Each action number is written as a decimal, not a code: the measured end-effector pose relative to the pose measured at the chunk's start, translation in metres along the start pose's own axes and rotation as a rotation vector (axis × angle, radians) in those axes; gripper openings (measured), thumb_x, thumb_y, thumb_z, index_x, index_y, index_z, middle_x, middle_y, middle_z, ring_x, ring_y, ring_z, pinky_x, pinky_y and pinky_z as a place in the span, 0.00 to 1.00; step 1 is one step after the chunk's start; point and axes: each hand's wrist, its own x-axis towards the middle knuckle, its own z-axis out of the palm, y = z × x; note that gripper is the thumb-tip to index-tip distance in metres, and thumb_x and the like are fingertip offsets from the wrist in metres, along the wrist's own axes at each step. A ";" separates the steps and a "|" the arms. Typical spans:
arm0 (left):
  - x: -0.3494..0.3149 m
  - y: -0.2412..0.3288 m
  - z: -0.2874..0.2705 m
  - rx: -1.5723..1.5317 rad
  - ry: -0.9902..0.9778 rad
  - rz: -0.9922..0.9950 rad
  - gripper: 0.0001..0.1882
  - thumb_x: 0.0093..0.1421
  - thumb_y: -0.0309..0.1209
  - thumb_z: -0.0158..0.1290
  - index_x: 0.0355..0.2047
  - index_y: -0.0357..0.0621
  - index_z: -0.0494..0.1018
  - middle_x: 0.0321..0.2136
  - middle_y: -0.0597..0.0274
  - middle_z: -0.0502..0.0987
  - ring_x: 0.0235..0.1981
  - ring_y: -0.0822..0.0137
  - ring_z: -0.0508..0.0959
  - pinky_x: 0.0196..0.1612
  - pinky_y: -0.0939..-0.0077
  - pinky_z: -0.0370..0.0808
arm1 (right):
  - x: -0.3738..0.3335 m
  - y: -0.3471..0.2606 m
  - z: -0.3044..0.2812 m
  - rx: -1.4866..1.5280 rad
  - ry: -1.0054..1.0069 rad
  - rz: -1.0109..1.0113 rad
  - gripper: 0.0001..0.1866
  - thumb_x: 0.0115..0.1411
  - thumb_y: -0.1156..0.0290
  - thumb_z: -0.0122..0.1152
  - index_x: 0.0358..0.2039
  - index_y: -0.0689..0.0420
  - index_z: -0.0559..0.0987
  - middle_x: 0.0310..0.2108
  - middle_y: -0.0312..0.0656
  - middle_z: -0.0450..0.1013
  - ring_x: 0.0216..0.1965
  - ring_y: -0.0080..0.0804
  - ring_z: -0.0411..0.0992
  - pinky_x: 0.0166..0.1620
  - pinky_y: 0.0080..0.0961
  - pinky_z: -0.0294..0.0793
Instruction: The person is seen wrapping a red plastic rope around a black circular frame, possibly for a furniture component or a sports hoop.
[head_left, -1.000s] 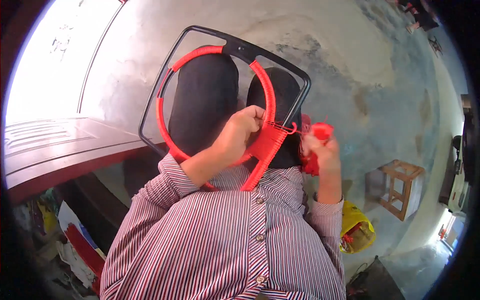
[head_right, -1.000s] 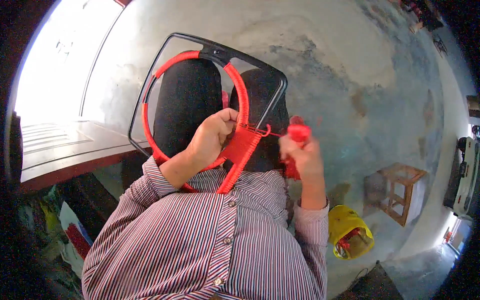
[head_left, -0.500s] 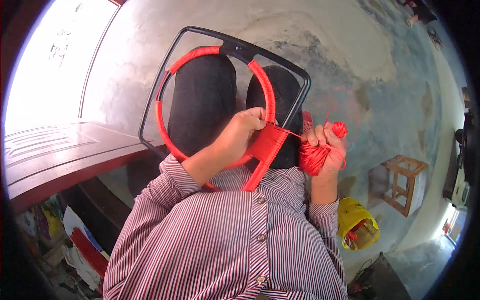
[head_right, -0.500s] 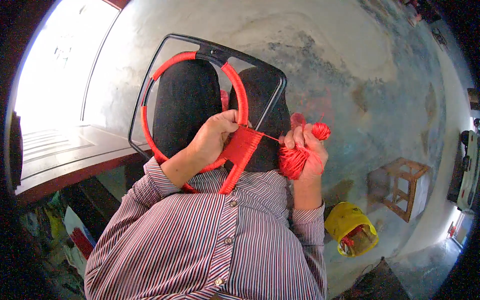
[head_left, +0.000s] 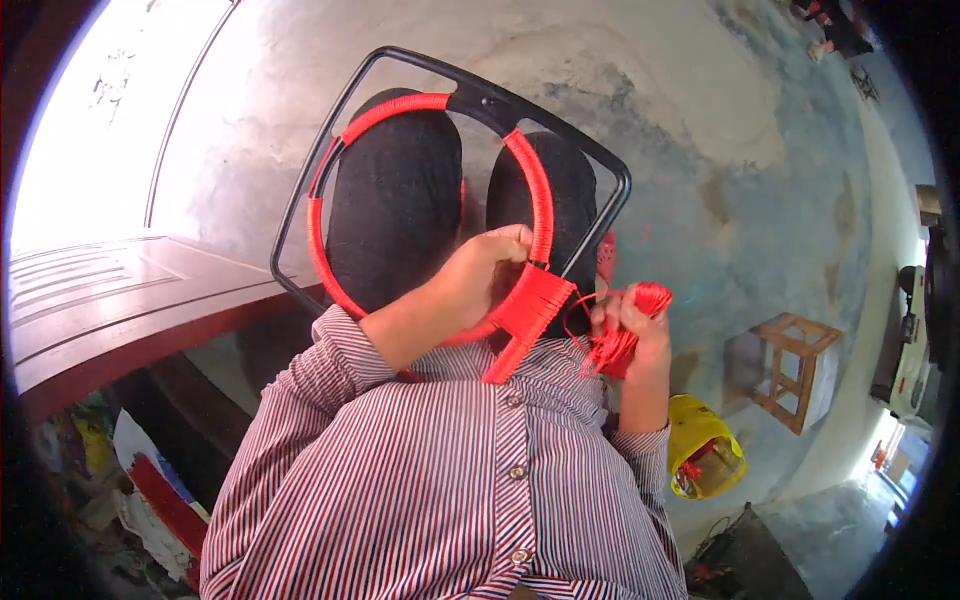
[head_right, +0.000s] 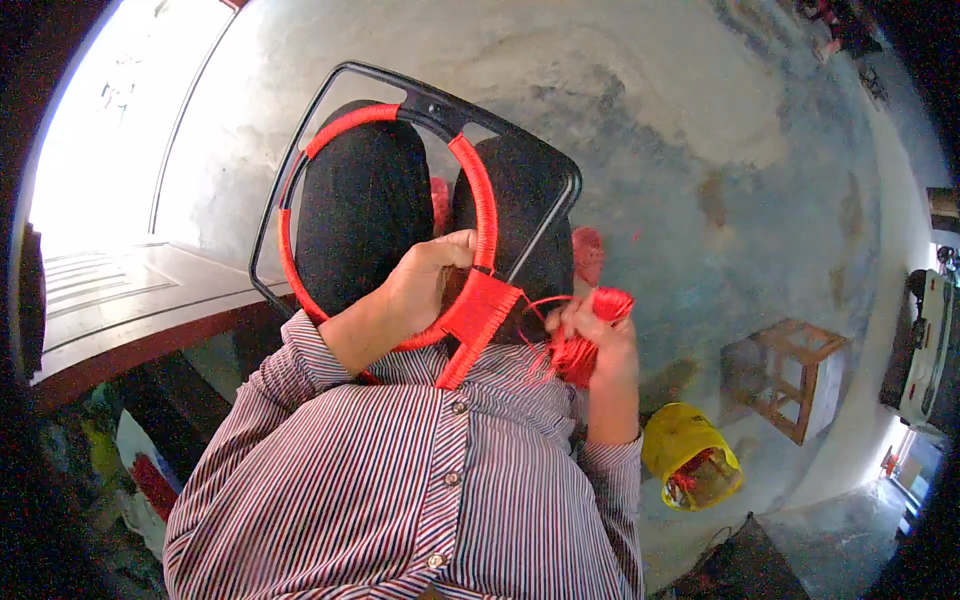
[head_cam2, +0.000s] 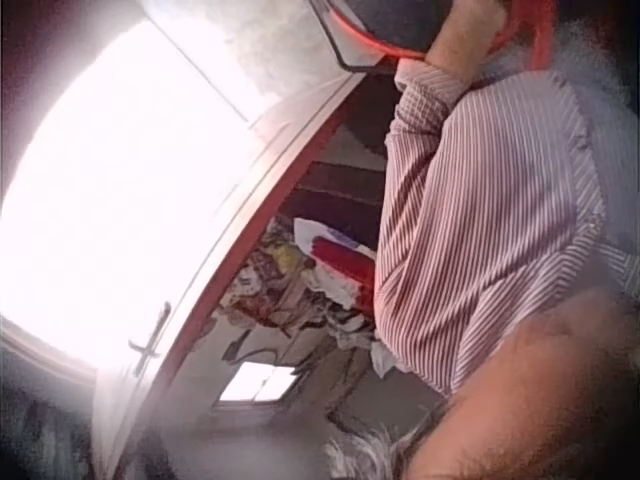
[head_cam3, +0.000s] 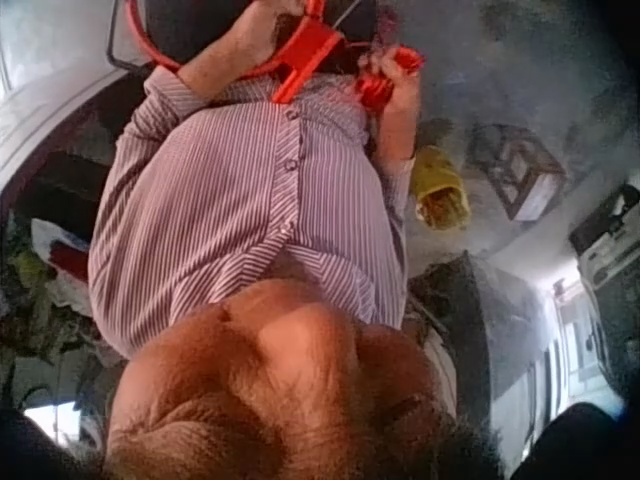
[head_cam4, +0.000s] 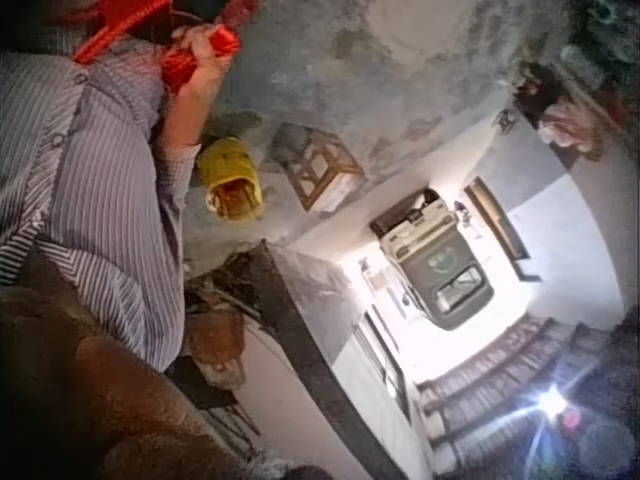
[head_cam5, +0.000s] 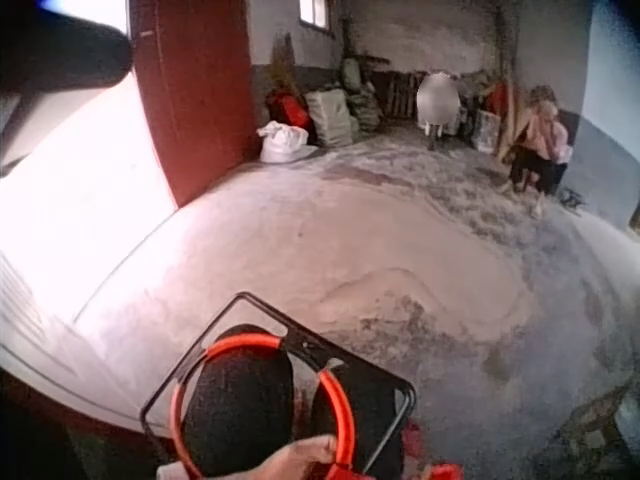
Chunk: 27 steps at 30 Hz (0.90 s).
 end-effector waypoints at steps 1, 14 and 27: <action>-0.003 0.004 0.005 -0.002 -0.005 0.006 0.09 0.53 0.27 0.43 0.34 0.41 0.70 0.31 0.62 0.75 0.31 0.68 0.75 0.40 0.74 0.73 | 0.003 -0.006 0.000 -0.045 0.174 0.049 0.09 0.54 0.71 0.61 0.26 0.60 0.71 0.19 0.42 0.69 0.22 0.33 0.70 0.31 0.31 0.72; -0.007 -0.003 0.005 0.218 0.163 0.555 0.16 0.61 0.31 0.42 0.49 0.42 0.64 0.41 0.58 0.70 0.39 0.69 0.72 0.41 0.79 0.71 | 0.065 -0.054 0.075 -1.498 -0.142 -0.766 0.15 0.50 0.74 0.60 0.41 0.52 0.76 0.39 0.41 0.71 0.37 0.41 0.74 0.38 0.31 0.75; -0.006 0.007 0.007 0.651 0.101 0.400 0.17 0.48 0.16 0.44 0.39 0.37 0.72 0.33 0.65 0.75 0.28 0.74 0.75 0.32 0.78 0.72 | 0.057 -0.016 0.032 -1.457 -0.086 -0.441 0.13 0.46 0.64 0.69 0.30 0.56 0.78 0.35 0.40 0.73 0.37 0.40 0.72 0.40 0.33 0.72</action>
